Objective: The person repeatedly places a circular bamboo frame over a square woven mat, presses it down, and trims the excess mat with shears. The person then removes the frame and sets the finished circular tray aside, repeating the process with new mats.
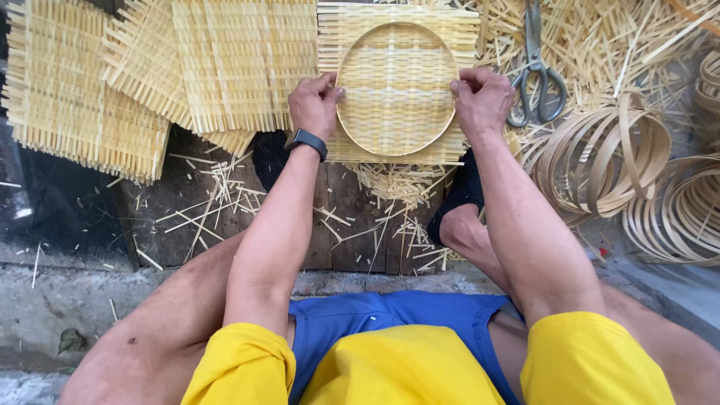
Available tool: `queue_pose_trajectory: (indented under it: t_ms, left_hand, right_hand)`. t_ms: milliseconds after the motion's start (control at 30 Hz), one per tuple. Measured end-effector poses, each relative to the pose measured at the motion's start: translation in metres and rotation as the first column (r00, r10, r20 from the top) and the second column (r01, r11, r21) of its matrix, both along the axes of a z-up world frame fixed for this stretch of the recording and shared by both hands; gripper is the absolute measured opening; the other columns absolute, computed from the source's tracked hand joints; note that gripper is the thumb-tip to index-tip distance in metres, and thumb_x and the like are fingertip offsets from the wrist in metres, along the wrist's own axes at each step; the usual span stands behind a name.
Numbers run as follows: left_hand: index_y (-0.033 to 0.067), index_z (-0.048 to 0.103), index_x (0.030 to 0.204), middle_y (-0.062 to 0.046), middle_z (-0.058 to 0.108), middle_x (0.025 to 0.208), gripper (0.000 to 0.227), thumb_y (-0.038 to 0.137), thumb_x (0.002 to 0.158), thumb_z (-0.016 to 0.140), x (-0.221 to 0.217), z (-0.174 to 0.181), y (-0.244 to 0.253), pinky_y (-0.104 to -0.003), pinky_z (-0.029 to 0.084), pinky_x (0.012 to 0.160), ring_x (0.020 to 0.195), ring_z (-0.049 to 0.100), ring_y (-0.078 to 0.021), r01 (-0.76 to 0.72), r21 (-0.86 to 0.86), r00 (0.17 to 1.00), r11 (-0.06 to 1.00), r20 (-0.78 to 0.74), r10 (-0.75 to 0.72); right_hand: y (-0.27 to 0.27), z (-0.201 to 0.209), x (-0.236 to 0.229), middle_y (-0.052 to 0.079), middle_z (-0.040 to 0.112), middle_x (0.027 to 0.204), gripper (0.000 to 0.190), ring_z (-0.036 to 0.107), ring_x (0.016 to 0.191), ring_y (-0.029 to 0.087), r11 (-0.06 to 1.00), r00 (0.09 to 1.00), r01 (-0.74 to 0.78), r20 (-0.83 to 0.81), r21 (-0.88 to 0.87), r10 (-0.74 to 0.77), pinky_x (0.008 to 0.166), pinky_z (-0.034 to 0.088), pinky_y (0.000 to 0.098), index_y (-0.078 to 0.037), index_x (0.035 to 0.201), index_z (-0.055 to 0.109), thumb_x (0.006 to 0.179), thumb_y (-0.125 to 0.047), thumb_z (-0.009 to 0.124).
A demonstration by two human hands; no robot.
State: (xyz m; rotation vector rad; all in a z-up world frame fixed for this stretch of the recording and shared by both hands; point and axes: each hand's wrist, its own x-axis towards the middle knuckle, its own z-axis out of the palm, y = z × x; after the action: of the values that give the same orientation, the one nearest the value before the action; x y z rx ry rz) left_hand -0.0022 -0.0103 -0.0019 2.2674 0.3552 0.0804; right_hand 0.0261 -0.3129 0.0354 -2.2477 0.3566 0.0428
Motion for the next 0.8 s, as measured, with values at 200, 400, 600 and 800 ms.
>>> queue_pose_trajectory:
  t_ms: [200,400,600,800]
  left_hand:
    - [0.0069,0.08,0.092,-0.005,0.079,0.078,0.017,0.015,0.078,0.086,0.007,0.009,0.001,-0.028,0.059,0.067,0.068,0.074,-0.0121,-0.108,-0.126,0.991,0.986,-0.097,0.096]
    - [0.0075,0.082,0.088,-0.006,0.078,0.075,0.017,0.017,0.076,0.089,0.006,0.001,0.008,-0.027,0.057,0.064,0.065,0.074,-0.0137,-0.134,-0.107,0.988,0.985,-0.096,0.123]
    - [0.0062,0.082,0.085,-0.005,0.079,0.074,0.021,0.018,0.071,0.092,0.014,-0.001,0.013,-0.027,0.058,0.064,0.064,0.072,-0.0114,-0.154,-0.196,0.977,0.968,-0.177,0.12]
    - [0.0038,0.082,0.085,-0.008,0.077,0.073,0.019,0.017,0.074,0.09,0.014,0.014,0.015,-0.029,0.059,0.061,0.061,0.07,-0.0123,-0.272,-0.372,0.923,0.887,-0.363,0.131]
  right_hand:
    - [-0.004,0.004,-0.002,0.007,0.079,0.084,0.017,0.075,0.071,0.013,0.999,0.999,0.037,-0.037,0.029,-0.036,0.071,0.061,0.0285,-0.008,0.098,0.082,0.081,-0.008,0.084]
    - [0.004,0.006,-0.008,0.009,0.079,0.083,0.014,0.074,0.071,0.015,0.998,0.998,0.051,-0.048,0.029,-0.049,0.072,0.061,0.028,-0.006,0.096,0.081,0.083,-0.008,0.083]
    - [-0.001,0.002,-0.006,0.011,0.079,0.085,0.016,0.073,0.073,0.016,1.0,1.0,0.014,-0.005,-0.002,-0.014,0.072,0.058,0.029,-0.003,0.096,0.081,0.081,-0.008,0.084]
    - [-0.001,0.002,-0.008,0.009,0.079,0.085,0.019,0.072,0.073,0.013,0.994,0.999,0.018,-0.052,0.111,-0.013,0.071,0.058,0.0268,-0.004,0.101,0.08,0.083,-0.008,0.085]
